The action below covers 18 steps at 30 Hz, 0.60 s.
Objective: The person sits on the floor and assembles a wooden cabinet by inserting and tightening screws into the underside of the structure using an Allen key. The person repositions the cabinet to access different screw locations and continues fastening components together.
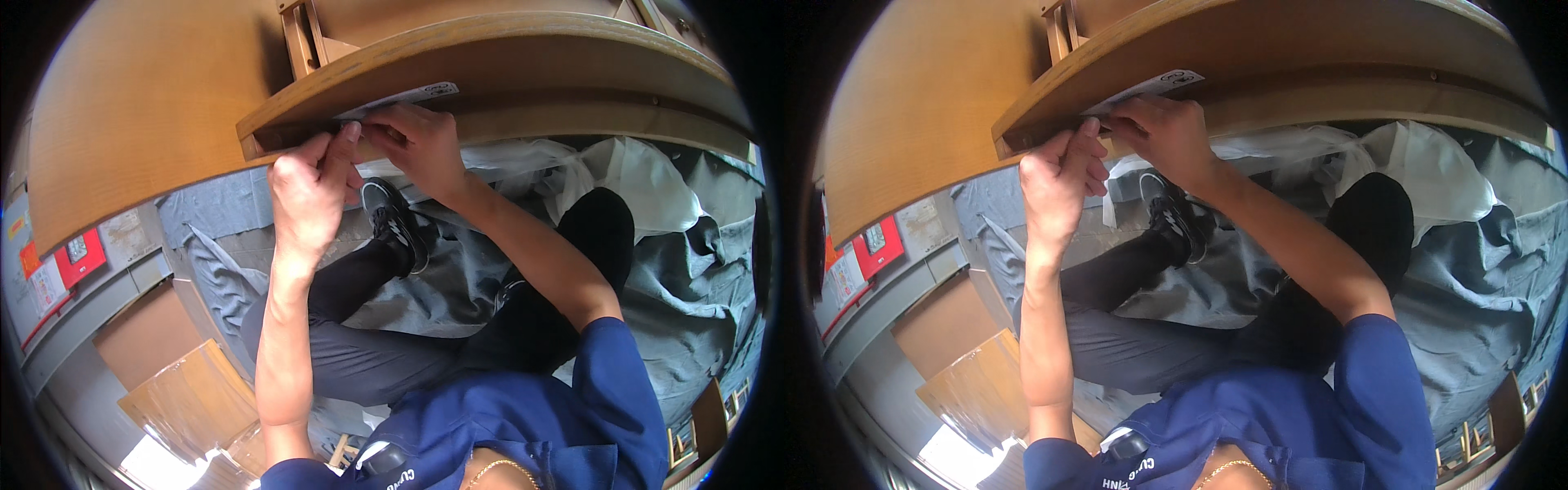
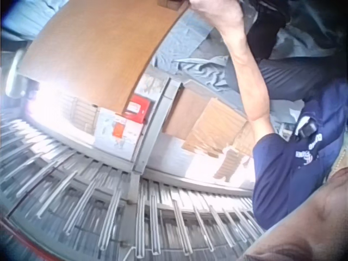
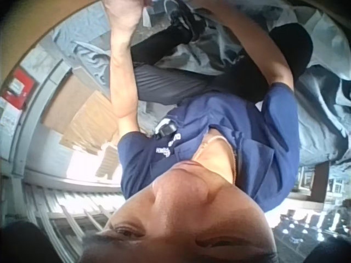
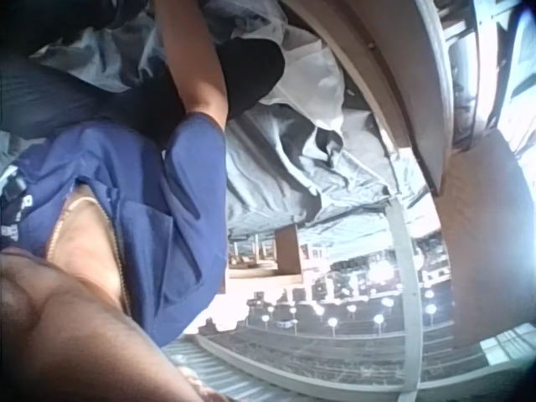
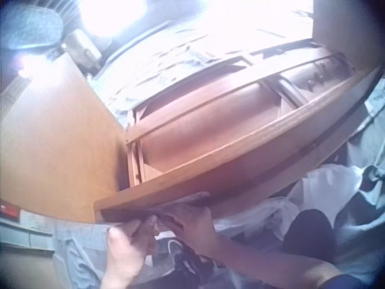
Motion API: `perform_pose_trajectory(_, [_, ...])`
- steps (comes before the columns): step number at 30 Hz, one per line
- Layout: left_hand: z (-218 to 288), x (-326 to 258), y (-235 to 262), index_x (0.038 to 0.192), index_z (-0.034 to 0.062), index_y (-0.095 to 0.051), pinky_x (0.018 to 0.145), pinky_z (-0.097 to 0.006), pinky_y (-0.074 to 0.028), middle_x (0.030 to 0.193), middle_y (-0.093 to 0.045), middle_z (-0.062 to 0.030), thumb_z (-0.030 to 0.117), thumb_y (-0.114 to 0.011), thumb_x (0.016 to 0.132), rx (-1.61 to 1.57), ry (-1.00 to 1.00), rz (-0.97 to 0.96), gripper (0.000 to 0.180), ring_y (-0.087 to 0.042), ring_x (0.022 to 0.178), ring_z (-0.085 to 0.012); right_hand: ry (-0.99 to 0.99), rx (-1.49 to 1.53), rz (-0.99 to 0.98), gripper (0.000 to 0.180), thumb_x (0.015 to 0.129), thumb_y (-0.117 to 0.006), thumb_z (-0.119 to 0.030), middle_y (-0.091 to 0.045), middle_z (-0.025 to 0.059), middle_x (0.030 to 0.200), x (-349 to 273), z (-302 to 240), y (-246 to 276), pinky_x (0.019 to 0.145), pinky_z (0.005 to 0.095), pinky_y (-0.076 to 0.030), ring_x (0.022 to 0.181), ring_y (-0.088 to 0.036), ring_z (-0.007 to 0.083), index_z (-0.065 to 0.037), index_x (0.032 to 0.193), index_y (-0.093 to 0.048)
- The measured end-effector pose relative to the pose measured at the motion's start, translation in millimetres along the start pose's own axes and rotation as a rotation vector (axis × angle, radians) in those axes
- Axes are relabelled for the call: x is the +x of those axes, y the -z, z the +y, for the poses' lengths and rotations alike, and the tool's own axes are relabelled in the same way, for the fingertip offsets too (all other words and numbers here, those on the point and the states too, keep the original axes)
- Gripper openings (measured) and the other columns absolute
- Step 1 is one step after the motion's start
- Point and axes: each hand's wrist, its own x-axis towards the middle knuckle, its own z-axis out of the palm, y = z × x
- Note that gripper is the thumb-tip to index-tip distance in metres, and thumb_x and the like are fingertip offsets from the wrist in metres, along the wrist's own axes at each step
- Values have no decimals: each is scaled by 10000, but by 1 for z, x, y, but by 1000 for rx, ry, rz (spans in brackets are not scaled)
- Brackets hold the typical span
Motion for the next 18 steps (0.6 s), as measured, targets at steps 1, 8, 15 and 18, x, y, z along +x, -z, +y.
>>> perform_pose_trajectory(1, [-1, -2, -2, 947, -7, -793, 563, -304, -551, 679, -727, -81, 312, -729, 1135, -145, 96, -40, 376, -706, 599, -127, -4, 14, 11, 164, 883, -909, -137, -790, 73, 853, 0, 1, -1, 611, 407, -621, 732, -791, 280, -111, 1002, -799])
perform_pose_trajectory(8, [-27, -41, -74, 1332, -41, -755, 724, -283, -633, 1089, -830, -126, 160, -701, 1144, -577, 113, 425, 281, -803, 875, -161, 15, -3, -11, 163, 899, -883, -149, -789, 61, 861, -1, 4, -5, 617, 410, -621, 732, -787, 287, -134, 1035, -794])
perform_pose_trajectory(15, [-10, -17, -116, 1395, -58, -722, 668, -278, -618, 1047, -833, -115, 114, -738, 1111, -522, 101, 578, 332, -765, 792, -139, 16, -141, -92, 144, 931, -861, -150, -800, 78, 899, 2, 7, 33, 635, 388, -621, 740, -789, 263, -112, 1057, -802])
perform_pose_trajectory(18, [-3, -10, -126, 1411, -58, -716, 564, -260, -569, 963, -825, -114, 142, -743, 1111, -530, 146, 698, 362, -719, 674, -121, -47, -118, -108, 169, 947, -866, -72, -821, 91, 946, 6, -3, 69, 639, 321, -617, 746, -797, 188, -62, 1109, -819])
